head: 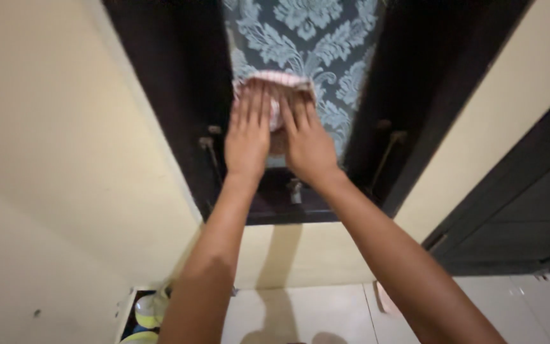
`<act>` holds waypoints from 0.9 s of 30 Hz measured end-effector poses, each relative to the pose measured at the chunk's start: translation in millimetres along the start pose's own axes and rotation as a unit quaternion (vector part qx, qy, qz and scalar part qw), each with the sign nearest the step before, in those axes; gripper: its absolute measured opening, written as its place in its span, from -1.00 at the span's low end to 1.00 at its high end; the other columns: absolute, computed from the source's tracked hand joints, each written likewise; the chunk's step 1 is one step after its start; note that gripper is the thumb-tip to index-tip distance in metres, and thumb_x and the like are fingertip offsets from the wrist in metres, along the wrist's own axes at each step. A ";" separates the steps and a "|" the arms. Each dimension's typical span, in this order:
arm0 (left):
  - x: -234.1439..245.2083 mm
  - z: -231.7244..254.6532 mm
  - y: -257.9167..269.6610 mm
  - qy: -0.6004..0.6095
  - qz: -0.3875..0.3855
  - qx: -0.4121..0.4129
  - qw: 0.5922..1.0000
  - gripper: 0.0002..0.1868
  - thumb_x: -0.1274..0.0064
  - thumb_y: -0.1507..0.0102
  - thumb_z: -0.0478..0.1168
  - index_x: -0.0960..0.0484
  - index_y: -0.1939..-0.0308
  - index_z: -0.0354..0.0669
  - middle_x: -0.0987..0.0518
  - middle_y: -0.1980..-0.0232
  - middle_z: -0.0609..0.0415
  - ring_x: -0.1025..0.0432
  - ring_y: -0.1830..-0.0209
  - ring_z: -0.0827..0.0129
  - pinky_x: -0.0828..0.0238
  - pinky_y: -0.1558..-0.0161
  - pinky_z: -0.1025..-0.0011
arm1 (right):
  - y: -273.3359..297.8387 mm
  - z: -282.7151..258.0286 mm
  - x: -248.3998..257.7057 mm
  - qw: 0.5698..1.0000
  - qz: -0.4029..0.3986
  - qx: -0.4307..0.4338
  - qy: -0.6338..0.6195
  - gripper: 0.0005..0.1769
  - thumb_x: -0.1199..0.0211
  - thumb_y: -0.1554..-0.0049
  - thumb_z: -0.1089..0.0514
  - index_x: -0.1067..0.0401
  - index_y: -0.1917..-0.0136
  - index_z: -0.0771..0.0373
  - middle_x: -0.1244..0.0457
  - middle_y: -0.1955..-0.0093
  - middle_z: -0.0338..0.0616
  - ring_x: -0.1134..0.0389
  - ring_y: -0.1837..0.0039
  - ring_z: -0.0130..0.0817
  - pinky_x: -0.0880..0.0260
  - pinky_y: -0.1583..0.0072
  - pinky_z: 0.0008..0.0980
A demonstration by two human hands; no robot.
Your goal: Cleaning a narrow window pane using a cloth
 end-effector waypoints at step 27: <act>39.4 -20.6 83.3 -0.030 0.026 -0.071 0.997 -0.69 0.15 -0.32 -0.42 -0.68 0.02 -0.49 -0.63 -0.08 -0.42 -0.51 -0.21 -0.13 -0.19 -0.47 0.03 | 48.4 -87.9 -62.5 0.992 0.013 0.075 -0.098 -0.14 -0.33 0.06 0.04 -0.31 -0.51 0.19 -0.19 -0.51 0.10 -0.19 -0.52 0.07 -0.25 -0.43 0.04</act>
Point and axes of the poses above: each hand's wrist, its own y-axis away from the middle knuckle, its own x-axis out of the back of the hand, z = x × y, the point moved 7 cm from there along -y, towards the middle knuckle
